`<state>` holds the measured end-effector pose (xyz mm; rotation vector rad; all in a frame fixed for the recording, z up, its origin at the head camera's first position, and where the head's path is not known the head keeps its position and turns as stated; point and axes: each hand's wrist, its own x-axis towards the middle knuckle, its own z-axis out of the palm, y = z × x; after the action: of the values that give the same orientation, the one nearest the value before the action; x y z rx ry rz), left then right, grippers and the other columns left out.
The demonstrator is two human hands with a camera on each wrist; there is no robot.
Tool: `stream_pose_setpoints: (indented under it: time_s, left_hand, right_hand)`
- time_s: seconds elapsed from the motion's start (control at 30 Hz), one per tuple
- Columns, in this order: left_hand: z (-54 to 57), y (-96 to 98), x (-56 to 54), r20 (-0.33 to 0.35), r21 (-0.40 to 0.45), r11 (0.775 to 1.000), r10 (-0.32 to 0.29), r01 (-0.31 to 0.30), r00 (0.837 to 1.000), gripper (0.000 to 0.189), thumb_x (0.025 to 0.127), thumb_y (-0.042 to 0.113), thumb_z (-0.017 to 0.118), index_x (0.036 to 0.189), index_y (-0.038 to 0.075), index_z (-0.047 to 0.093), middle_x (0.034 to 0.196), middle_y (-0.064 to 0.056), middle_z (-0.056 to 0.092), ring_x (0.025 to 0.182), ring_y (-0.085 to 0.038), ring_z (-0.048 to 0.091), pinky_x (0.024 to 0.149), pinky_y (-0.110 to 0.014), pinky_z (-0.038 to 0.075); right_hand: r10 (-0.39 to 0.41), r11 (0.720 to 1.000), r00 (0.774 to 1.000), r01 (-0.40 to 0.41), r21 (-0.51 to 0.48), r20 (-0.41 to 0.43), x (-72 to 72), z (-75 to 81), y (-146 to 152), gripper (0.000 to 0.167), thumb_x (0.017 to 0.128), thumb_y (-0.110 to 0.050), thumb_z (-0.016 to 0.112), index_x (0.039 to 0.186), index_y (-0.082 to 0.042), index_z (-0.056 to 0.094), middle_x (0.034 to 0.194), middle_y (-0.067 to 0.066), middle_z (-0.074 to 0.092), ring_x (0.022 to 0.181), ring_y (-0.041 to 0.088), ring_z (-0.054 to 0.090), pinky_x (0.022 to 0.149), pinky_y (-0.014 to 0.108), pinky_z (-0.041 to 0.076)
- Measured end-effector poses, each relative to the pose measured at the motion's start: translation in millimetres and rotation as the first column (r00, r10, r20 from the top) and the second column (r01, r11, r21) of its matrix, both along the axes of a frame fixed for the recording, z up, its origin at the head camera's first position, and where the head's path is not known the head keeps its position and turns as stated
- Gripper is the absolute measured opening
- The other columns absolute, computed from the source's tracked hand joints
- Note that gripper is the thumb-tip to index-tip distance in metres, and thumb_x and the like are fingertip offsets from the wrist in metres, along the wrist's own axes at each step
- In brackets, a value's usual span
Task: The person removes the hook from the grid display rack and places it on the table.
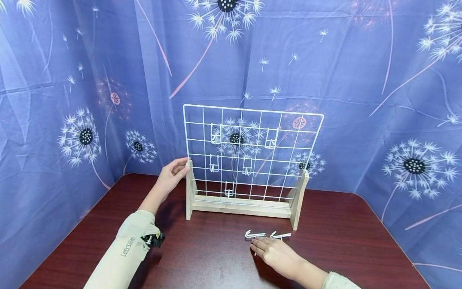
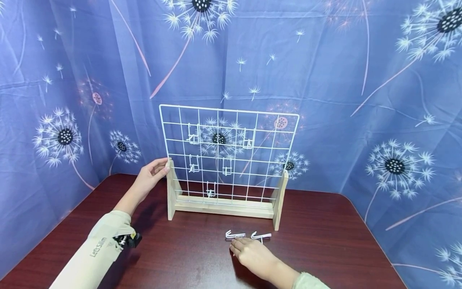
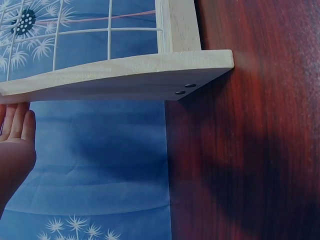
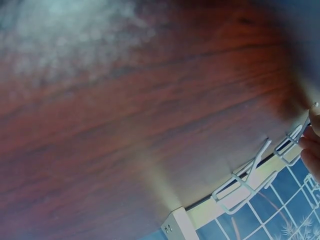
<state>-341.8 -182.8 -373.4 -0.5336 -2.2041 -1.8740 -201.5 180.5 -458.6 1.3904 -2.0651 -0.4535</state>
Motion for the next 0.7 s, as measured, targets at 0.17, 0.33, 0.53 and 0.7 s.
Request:
stream_pose_setpoints:
  time_s: [0.17, 0.33, 0.53, 0.7]
  left_hand:
    - [0.3, -0.3, 0.7, 0.005, -0.007, 1.0, 0.005, -0.005, 1.0, 0.045, 0.096, 0.012, 0.06, 0.136, -0.004, 0.048, 0.132, -0.026, 0.054, 0.107, -0.004, 0.055, 0.087, -0.013, 0.046]
    - [1.1, 0.0, 0.9, 0.008, -0.007, 1.0, 0.006, -0.006, 1.0, 0.045, 0.096, 0.013, 0.06, 0.136, -0.003, 0.048, 0.132, -0.025, 0.055, 0.107, -0.006, 0.055, 0.086, -0.013, 0.046]
    - [0.4, -0.3, 0.1, 0.009, -0.012, 1.0, 0.006, -0.006, 1.0, 0.046, 0.096, 0.012, 0.059, 0.137, -0.005, 0.047, 0.133, -0.025, 0.054, 0.106, -0.003, 0.055, 0.087, -0.013, 0.046]
    - [0.2, -0.6, -0.2, 0.012, -0.022, 1.0, 0.014, -0.014, 1.0, 0.046, 0.097, 0.013, 0.059, 0.138, -0.004, 0.046, 0.133, -0.025, 0.053, 0.107, -0.002, 0.054, 0.087, -0.012, 0.045]
  right_hand:
    - [0.014, 1.0, 1.0, -0.013, -0.018, 0.016, 0.6, 1.0, 0.8, 0.031, 0.077, -0.014, 0.061, 0.104, -0.008, 0.073, 0.107, 0.005, 0.07, 0.1, 0.015, 0.065, 0.087, 0.026, 0.052]
    - [0.036, 0.997, 0.999, -0.035, -0.066, 0.012, -0.6, 3.2, 2.6, 0.029, 0.076, -0.012, 0.059, 0.102, -0.008, 0.072, 0.104, 0.003, 0.07, 0.097, 0.013, 0.065, 0.085, 0.026, 0.053]
    - [0.053, 0.989, 0.998, -0.049, -0.137, 0.026, -2.8, 7.0, 4.8, 0.03, 0.077, -0.009, 0.054, 0.101, -0.008, 0.072, 0.101, 0.003, 0.07, 0.097, 0.016, 0.065, 0.086, 0.029, 0.053]
    - [0.074, 0.966, 0.997, -0.062, -0.252, 0.039, -5.3, 12.9, 5.1, 0.028, 0.078, -0.006, 0.055, 0.1, -0.006, 0.071, 0.101, 0.005, 0.07, 0.096, 0.02, 0.066, 0.086, 0.031, 0.053]
